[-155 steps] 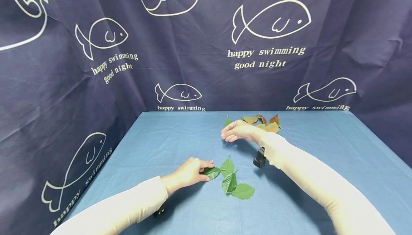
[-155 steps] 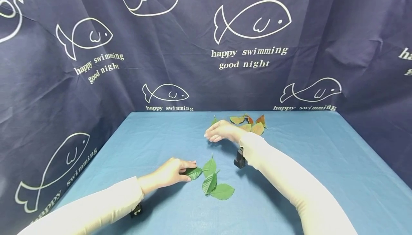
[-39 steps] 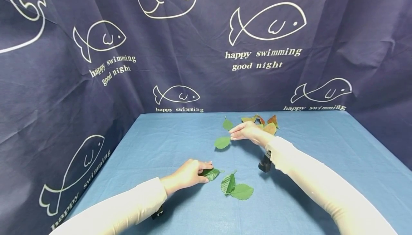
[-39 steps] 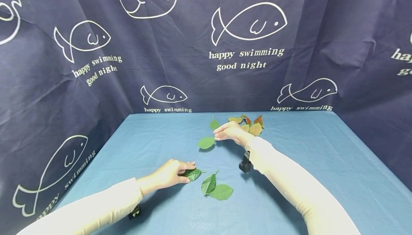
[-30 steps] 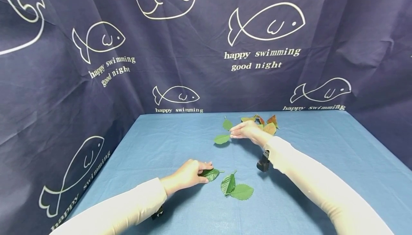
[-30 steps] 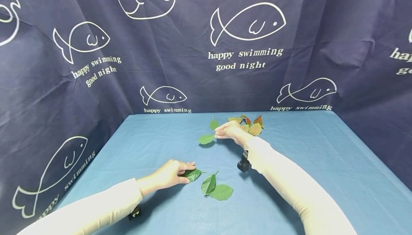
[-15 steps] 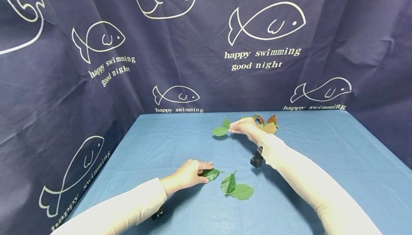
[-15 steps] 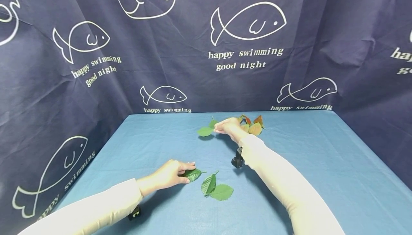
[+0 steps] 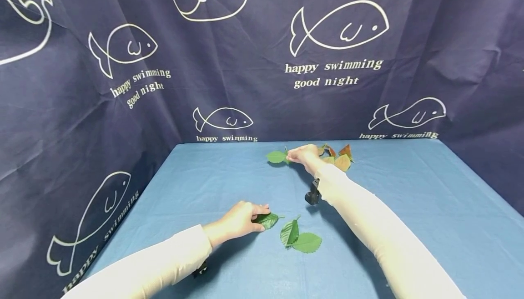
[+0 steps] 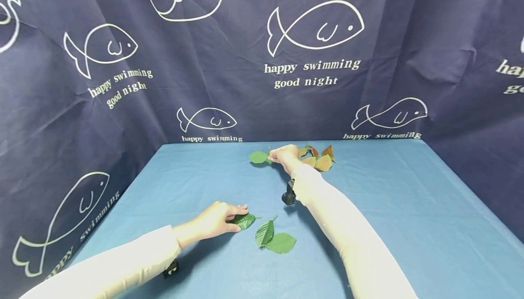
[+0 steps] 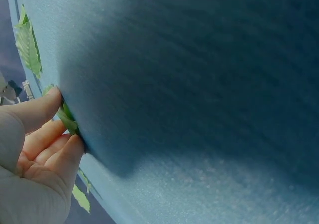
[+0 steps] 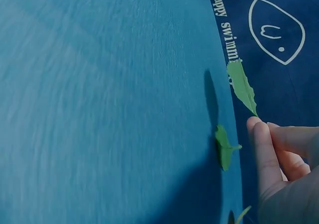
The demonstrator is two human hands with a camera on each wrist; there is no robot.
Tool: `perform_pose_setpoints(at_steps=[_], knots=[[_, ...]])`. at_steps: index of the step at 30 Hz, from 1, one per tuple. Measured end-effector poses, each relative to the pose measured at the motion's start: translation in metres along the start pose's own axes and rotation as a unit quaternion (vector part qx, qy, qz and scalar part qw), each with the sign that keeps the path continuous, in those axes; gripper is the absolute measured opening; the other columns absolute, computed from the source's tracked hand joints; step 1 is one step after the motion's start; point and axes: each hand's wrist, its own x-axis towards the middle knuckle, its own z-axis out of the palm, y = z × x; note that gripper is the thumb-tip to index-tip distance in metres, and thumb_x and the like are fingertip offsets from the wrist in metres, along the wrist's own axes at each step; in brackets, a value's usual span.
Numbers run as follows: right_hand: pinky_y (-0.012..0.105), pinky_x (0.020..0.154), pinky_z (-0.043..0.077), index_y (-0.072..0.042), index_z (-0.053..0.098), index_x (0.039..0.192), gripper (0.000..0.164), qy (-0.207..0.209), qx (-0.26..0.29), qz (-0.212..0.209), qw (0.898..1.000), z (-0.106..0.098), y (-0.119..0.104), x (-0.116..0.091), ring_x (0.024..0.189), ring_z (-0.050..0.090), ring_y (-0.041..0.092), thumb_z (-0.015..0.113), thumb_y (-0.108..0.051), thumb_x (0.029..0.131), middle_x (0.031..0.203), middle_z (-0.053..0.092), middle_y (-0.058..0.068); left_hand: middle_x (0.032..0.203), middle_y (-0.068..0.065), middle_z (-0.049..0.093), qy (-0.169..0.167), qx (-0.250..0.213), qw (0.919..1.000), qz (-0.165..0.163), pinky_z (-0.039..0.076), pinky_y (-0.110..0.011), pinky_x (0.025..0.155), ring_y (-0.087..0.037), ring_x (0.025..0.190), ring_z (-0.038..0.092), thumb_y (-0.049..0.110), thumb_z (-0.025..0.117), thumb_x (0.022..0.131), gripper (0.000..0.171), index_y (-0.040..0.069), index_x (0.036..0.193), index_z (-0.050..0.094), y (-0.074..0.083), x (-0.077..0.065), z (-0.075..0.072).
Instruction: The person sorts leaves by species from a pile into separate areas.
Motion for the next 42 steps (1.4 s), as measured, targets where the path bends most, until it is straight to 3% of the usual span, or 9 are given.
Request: perform_pose_setpoints(at_steps=[1,7,14,21,29,42], knots=[[0.035,0.094,0.053,0.013,0.062,0.119,0.035,0.005,0.006,0.004,1.0,0.002,0.001,0.001,0.093,0.072,0.025,0.064,0.012,0.084,0.122,0.061,0.029,0.135,-0.01,0.058,0.0,0.005,1.0,0.001,0.056,-0.032,0.089,-0.027,0.116,0.062,0.015,0.077,0.082,0.048,0.007,0.128,0.065,0.0,0.0,0.0],[0.034,0.09,0.055,0.015,0.062,0.118,0.036,0.016,0.026,0.003,1.0,0.013,0.004,0.0,0.101,0.069,0.031,0.064,0.015,0.083,0.121,0.061,0.03,0.135,-0.009,0.059,-0.004,0.01,0.9999,0.0,0.055,-0.032,0.092,-0.027,0.118,0.062,0.015,0.077,0.082,0.048,0.008,0.128,0.065,0.0,0.0,0.001],[0.028,0.084,0.057,0.013,0.064,0.117,0.035,0.044,0.032,0.004,0.998,0.022,0.006,0.01,0.071,0.073,0.014,0.065,0.014,0.082,0.12,0.063,0.028,0.135,-0.009,0.059,-0.001,0.009,0.9999,-0.005,0.054,-0.035,0.093,-0.027,0.118,0.061,0.016,0.077,0.083,0.048,0.007,0.128,0.065,0.0,0.0,0.001],[0.028,0.079,0.058,0.011,0.066,0.111,0.035,0.094,-0.016,0.02,0.995,0.031,0.013,0.021,0.098,0.07,0.028,0.064,0.013,0.076,0.115,0.067,0.026,0.134,-0.007,0.06,0.0,0.023,0.9997,-0.008,0.052,-0.036,0.096,-0.025,0.12,0.06,0.017,0.077,0.083,0.047,0.009,0.128,0.065,0.001,0.001,0.0],[0.026,0.082,0.058,0.008,0.066,0.115,0.035,0.12,-0.015,0.039,0.992,0.038,0.013,0.031,0.103,0.07,0.026,0.065,0.009,0.08,0.118,0.068,0.02,0.134,-0.007,0.06,0.005,0.023,0.9997,-0.01,0.053,-0.034,0.095,-0.024,0.117,0.062,0.017,0.078,0.081,0.048,0.009,0.127,0.066,0.0,0.002,0.0],[0.035,0.107,0.045,0.003,0.053,0.134,0.042,0.046,-0.062,0.064,0.995,0.024,0.014,0.033,0.116,0.063,0.023,0.057,-0.004,0.093,0.134,0.06,0.018,0.136,-0.007,0.059,0.002,0.022,0.9997,-0.005,0.052,-0.034,0.097,-0.025,0.121,0.059,0.017,0.078,0.082,0.048,0.009,0.128,0.065,-0.002,0.002,0.001]])
